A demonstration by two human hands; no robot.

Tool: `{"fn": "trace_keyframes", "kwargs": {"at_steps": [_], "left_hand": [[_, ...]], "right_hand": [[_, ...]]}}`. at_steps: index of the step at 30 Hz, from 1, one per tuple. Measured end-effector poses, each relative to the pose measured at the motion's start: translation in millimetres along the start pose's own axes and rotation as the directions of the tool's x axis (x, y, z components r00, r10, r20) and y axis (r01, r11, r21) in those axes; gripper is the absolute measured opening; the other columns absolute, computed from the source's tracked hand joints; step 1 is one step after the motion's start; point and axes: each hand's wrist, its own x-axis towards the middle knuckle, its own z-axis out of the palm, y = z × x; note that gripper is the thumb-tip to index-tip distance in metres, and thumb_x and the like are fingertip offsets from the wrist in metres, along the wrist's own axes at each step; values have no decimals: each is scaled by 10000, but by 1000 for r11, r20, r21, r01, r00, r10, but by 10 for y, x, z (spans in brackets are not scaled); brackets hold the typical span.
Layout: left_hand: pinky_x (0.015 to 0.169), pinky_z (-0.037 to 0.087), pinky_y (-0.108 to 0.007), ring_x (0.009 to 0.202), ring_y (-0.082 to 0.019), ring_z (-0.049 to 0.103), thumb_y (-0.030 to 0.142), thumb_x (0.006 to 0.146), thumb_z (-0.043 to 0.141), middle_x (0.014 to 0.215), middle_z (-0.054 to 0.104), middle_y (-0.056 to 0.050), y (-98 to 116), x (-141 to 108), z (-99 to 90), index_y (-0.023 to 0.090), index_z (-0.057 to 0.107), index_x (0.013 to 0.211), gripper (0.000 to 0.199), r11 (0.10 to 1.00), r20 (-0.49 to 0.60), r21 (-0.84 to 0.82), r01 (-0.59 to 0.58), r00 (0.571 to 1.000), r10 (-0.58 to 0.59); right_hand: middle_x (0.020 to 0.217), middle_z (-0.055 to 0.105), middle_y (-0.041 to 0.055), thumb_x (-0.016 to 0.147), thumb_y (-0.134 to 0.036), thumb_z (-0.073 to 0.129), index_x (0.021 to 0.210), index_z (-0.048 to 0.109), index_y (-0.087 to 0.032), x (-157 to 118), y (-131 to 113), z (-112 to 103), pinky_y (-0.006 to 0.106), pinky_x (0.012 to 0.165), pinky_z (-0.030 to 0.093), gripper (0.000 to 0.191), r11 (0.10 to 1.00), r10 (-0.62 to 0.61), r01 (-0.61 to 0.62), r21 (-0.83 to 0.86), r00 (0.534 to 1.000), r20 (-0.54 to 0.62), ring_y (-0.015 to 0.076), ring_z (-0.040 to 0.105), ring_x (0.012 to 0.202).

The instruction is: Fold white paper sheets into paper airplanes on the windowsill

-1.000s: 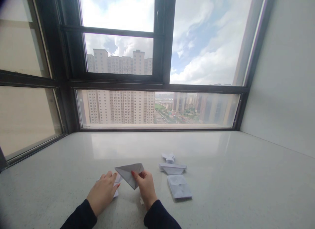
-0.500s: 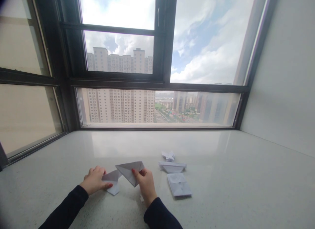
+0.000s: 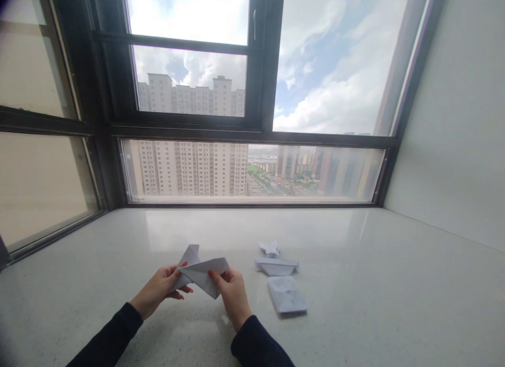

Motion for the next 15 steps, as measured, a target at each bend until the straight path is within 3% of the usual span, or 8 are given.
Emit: {"fn": "trace_keyframes", "kwargs": {"at_steps": [4,9,11,15], "left_hand": [[371,376,-175,464,-101,560,527,694,490,639,587,-6,-67,-15,0,162,510,982,465,990,-59,-140,-17,998,9],[348,336,-168,440,-90,502,524,685,502,528,540,11,-128,26,-36,108,583,863,459,997,-43,-80,-20,999,17],[403,388,-181,524,-112,538,510,679,518,574,572,-6,-129,26,-36,115,604,822,429,998,-22,-63,-25,999,24],[695,471,-282,753,-169,573,482,699,513,740,628,-41,-108,-3,-15,139,609,842,384,985,68,-171,20,998,-9]], "right_hand": [[786,682,86,575,-484,637,800,681,-126,21,49,-44,324,627,433,425,998,8,-9,-67,1000,-21,267,590,734],[778,682,89,636,-430,603,789,676,-120,29,91,-88,308,605,428,354,976,-35,30,-214,999,-19,274,590,738],[742,682,85,657,-415,583,757,675,-118,20,87,-82,294,570,422,327,958,-52,45,-282,999,-17,264,591,698],[666,674,65,694,-387,541,685,668,-121,-13,34,-38,258,516,399,295,896,-89,81,-437,996,1,231,581,627]]}}
